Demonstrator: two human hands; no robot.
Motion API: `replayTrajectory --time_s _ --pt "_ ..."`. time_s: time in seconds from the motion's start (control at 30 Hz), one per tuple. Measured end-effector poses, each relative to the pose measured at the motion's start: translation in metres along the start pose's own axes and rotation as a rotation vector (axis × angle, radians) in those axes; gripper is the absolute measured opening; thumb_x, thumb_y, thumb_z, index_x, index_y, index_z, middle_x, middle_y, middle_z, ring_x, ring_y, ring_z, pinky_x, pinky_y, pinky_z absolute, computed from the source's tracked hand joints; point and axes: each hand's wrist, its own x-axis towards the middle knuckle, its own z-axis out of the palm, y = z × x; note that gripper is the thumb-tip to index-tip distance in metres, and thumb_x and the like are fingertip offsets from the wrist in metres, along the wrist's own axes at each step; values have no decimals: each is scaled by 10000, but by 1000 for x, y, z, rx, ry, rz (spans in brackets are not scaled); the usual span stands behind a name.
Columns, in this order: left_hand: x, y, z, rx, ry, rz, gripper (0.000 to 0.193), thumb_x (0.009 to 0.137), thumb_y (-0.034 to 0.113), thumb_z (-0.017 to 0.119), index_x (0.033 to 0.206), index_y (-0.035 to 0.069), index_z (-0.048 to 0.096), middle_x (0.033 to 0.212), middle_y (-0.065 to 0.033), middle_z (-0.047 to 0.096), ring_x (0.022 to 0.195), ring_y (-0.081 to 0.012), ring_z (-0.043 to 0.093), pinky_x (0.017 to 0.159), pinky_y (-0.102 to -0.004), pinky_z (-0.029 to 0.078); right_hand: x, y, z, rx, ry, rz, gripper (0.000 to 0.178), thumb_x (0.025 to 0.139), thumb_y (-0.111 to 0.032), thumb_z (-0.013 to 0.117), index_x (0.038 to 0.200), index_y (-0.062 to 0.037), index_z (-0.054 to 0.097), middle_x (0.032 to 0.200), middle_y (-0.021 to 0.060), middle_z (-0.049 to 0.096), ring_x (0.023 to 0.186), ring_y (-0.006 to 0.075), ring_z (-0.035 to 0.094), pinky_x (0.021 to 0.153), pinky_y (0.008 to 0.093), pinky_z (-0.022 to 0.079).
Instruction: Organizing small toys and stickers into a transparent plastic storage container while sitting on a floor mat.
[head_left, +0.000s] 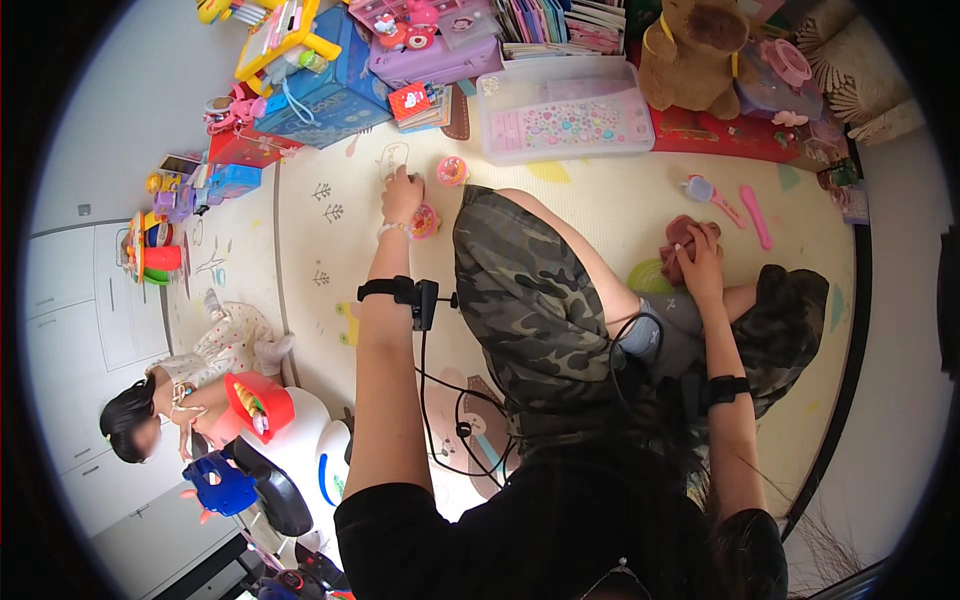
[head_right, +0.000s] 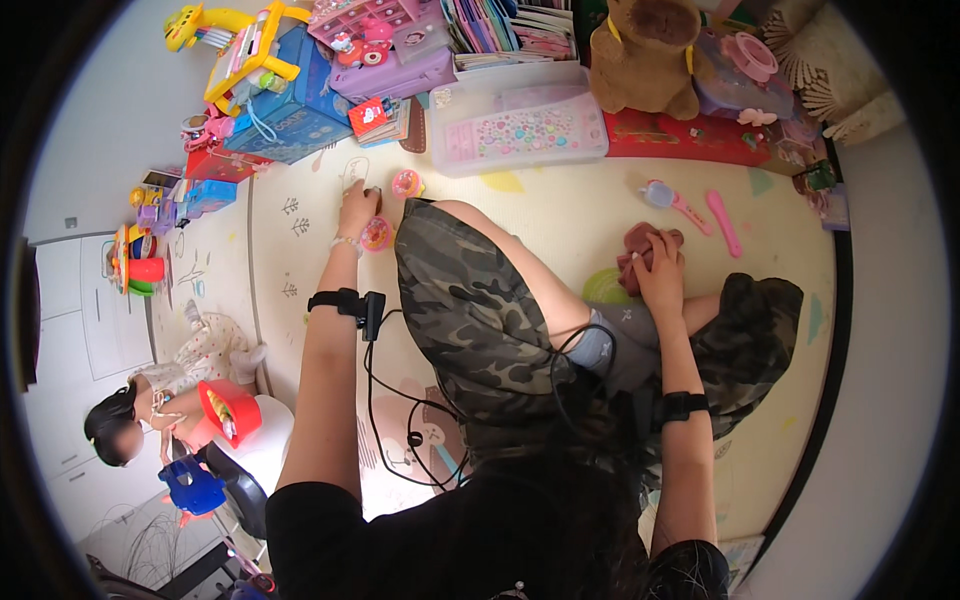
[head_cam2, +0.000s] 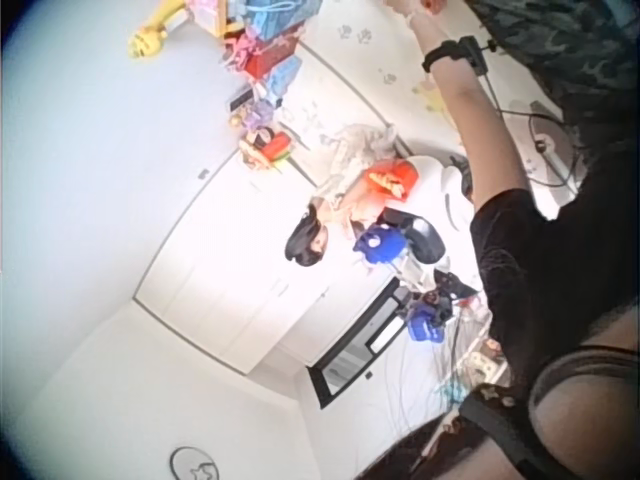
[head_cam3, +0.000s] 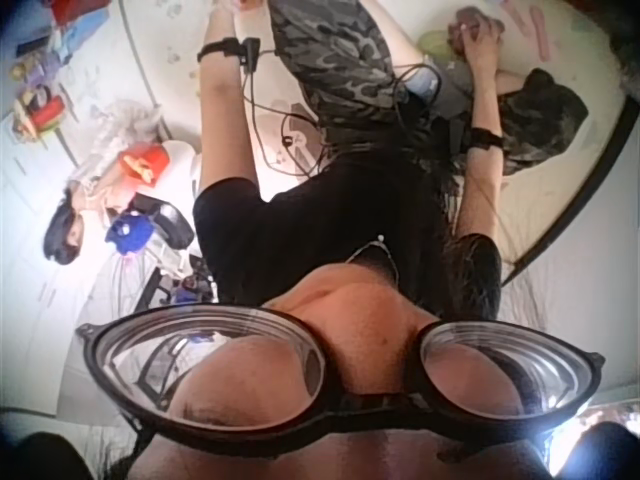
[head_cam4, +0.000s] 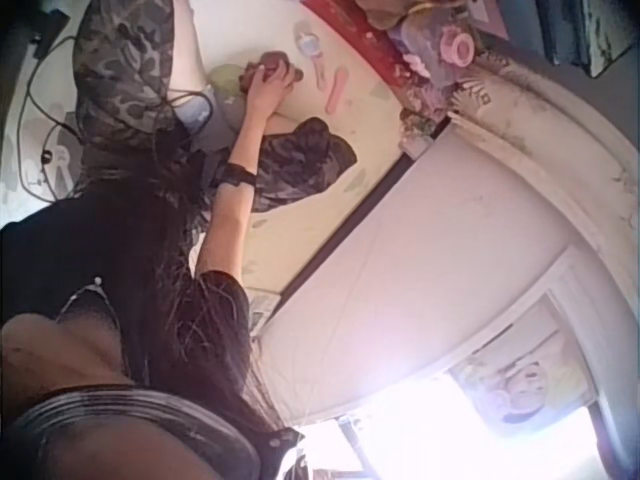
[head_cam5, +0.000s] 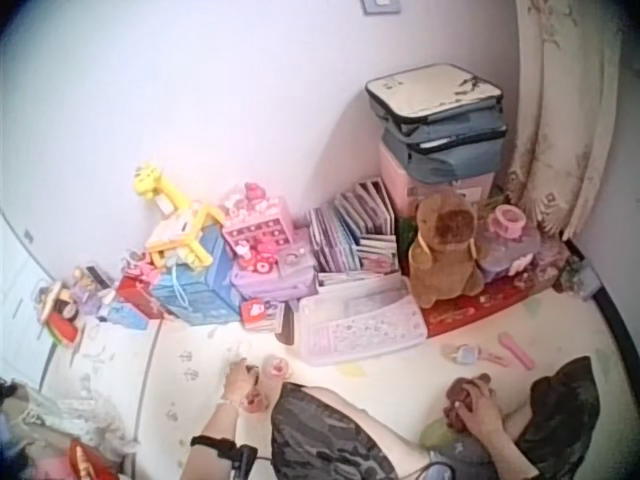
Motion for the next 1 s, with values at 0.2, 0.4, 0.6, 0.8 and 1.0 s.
replayTrajectory --time_s 0.2,0.4,0.6,0.8,1.0 --pt "12 -26 0 -110 -54 20 453 689 233 681 1111 85 611 1018 -201 644 964 -353 611 853 -423 485 0 -5 -4 26 -15 -5 547 744 -184 665 1256 -77 506 1364 143 414 1152 417 428 988 455 386" --pt "8 12 -40 -292 -9 118 317 763 136 609 1072 68 632 998 -211 652 913 -338 631 813 -407 494 -2 -4 0 19 -55 -41 658 656 -135 698 1273 -66 481 1366 146 392 1154 421 409 992 464 383" --pt "2 10 -19 -213 -75 203 576 743 135 667 1285 64 484 1162 -247 567 1067 -362 569 912 -404 457 0 -6 0 49 -51 -53 623 662 -122 687 1254 -68 499 1359 144 395 1152 419 407 989 464 385" --pt "-7 40 -1 -257 -314 327 796 709 174 737 1399 101 348 1269 -258 465 1101 -390 540 962 -391 430 0 -5 0 66 -52 -45 604 671 -127 683 1246 -73 506 1365 139 394 1161 424 399 994 464 382" --pt "6 49 16 -244 -280 303 676 722 226 740 1311 122 424 1152 -230 538 1051 -377 559 898 -410 461 -4 -6 -1 48 -44 -55 590 679 -124 679 1243 -80 510 1361 137 400 1150 421 397 987 470 385"
